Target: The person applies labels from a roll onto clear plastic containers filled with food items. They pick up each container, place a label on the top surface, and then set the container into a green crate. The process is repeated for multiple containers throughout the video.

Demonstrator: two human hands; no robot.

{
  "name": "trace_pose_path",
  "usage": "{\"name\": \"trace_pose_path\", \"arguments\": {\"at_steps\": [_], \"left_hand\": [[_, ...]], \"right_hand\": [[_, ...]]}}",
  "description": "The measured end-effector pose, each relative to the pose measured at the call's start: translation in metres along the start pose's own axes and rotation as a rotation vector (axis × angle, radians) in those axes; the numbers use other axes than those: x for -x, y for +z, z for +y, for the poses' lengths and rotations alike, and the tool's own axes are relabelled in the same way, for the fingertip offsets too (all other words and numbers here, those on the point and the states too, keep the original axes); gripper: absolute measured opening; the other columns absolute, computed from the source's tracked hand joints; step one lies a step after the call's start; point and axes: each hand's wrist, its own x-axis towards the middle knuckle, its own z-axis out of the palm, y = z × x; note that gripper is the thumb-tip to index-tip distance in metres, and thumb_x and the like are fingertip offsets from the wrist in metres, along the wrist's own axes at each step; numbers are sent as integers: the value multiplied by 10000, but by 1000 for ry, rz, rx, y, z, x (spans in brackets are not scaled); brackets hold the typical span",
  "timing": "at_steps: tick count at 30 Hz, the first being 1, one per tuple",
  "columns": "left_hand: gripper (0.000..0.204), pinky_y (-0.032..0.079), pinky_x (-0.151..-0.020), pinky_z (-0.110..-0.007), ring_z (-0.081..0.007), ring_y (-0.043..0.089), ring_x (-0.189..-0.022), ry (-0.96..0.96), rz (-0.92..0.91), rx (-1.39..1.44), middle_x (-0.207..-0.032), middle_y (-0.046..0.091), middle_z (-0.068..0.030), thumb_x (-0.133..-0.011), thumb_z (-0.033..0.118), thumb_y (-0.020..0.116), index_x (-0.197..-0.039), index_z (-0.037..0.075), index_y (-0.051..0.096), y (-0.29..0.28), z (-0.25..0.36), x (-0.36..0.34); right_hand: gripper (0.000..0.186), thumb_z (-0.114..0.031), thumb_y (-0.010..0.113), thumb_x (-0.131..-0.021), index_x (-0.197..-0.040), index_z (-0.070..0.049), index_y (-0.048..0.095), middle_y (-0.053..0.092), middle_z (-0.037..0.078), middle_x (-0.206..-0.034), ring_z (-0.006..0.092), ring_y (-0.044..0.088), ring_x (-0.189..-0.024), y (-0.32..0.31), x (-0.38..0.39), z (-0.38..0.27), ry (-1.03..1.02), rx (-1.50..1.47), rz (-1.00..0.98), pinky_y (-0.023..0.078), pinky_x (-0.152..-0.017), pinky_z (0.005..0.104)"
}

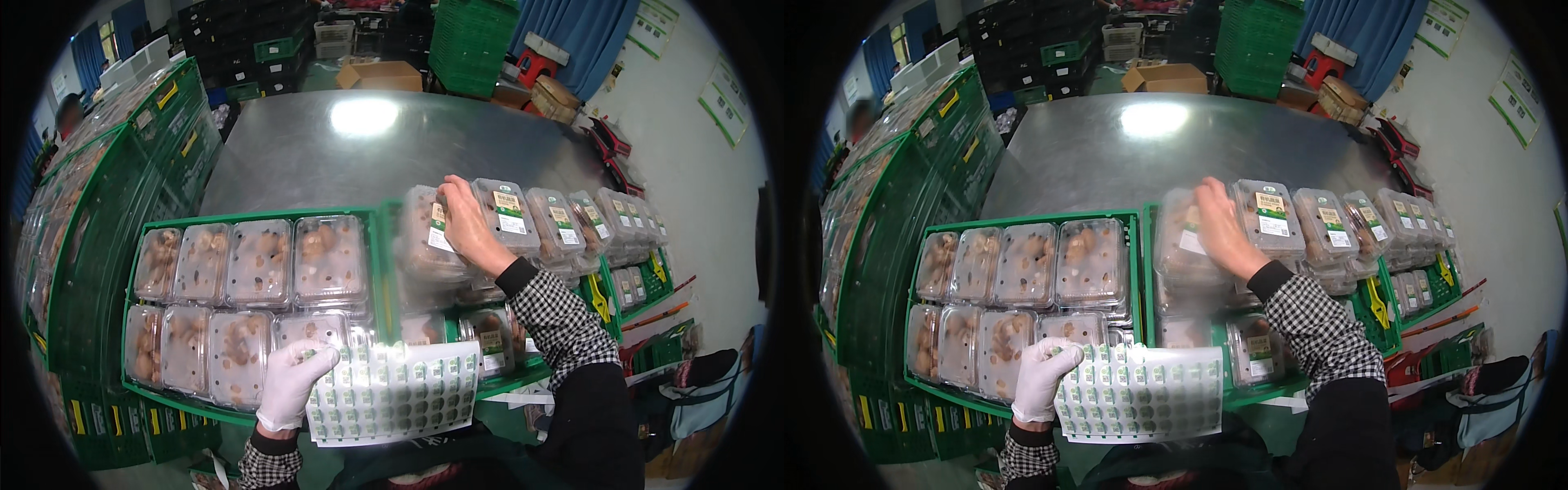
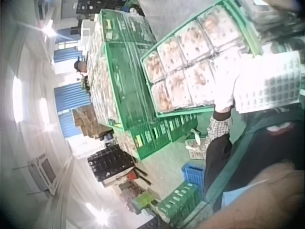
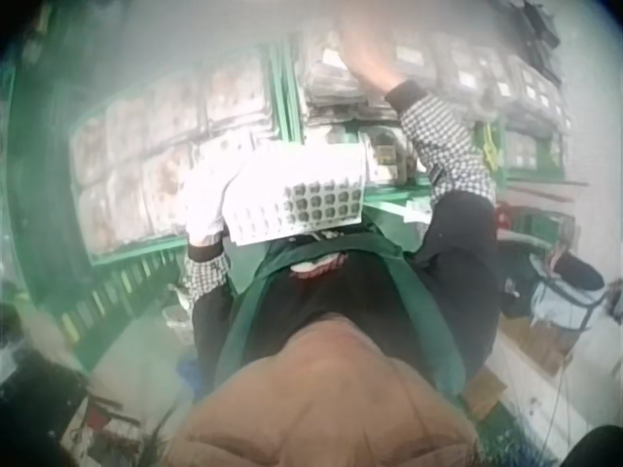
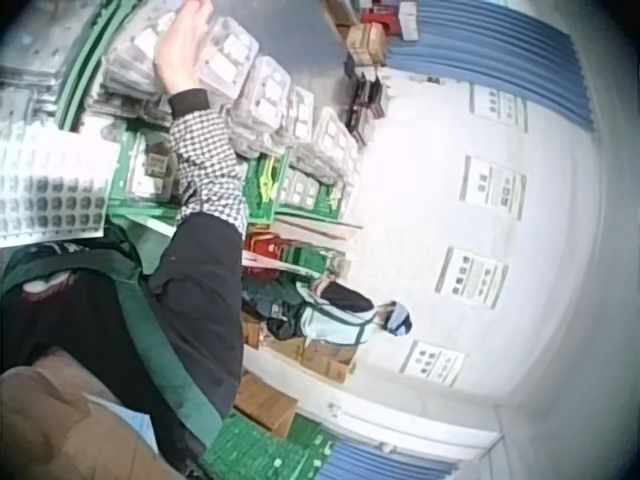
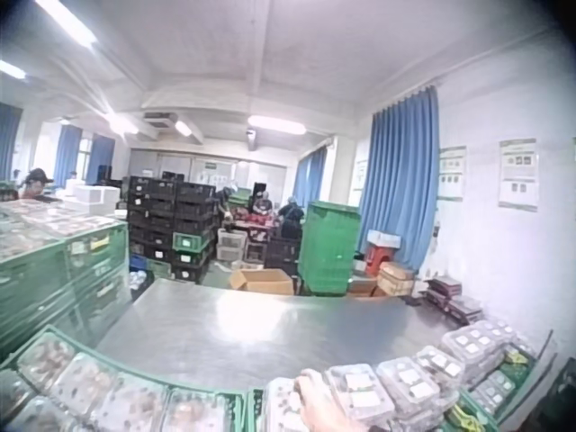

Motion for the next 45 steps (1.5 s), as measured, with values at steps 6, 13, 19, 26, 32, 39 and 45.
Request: {"name": "trace_pose_path", "arguments": {"at_steps": [6, 13, 19, 26, 32, 39, 45], "left_hand": [[150, 465, -712, -221, -72, 590, -772, 10, -17, 13, -858, 671, -31, -850, 80, 684, -935, -43, 677, 8, 0, 2], [127, 470, -659, -206, -68, 598, -701, 134, 97, -99, -815, 677, -40, -835, 56, 680, -905, -50, 682, 27, 3, 4], [120, 448, -614, -182, -55, 584, -676, 105, 28, -176, -796, 672, -35, -836, 56, 692, -910, -38, 687, 49, 2, 6], [143, 450, -659, -194, -63, 586, -710, 127, 122, -224, -813, 668, -17, -832, 77, 689, -918, -36, 683, 42, -11, 9], [148, 435, -659, -203, -60, 560, -697, 199, 295, -257, -792, 652, -17, -816, 81, 699, -905, -33, 672, -4, -1, 31], [96, 457, -665, -195, -67, 582, -676, 302, 381, -105, -803, 675, -37, -850, 65, 677, -896, -19, 666, -33, -1, 39], [124, 458, -680, -198, -73, 586, -699, 330, 452, -41, -827, 672, -42, -867, 81, 673, -929, -25, 648, -56, -9, 46]], "right_hand": [[362, 81, 472, -794, -1154, 52, 493, 427, 313, -1326, 472, 417, -1248, -14, -4, 2, 11, -17, -33, 368, -1068, 442], [129, -64, 620, -840, -942, 12, 642, 644, 90, -848, 219, 616, -803, -93, 43, -103, 69, -550, -321, 470, -772, 290], [115, -62, 644, -817, -924, -24, 625, 600, 91, -854, 239, 571, -839, -95, 88, -121, -226, -426, -490, 372, -878, 349], [48, -37, 624, -854, -891, -6, 621, 610, 56, -804, 137, 588, -739, -98, 139, -105, 254, -652, -63, 462, -665, 281], [113, -93, 688, -814, -776, -16, 613, 577, 7, -648, 77, 477, -488, -62, 217, 14, 1354, -761, 26, 346, -416, 252], [268, -102, 707, -774, -571, -25, 551, 613, 106, -617, 243, 590, -490, -14, 238, 59, 1391, -430, -152, 476, -510, 367], [262, -203, 712, -750, -810, 13, 577, 670, 262, -828, 396, 655, -833, -17, 228, 43, 760, 324, -399, 497, -770, 476]]}}
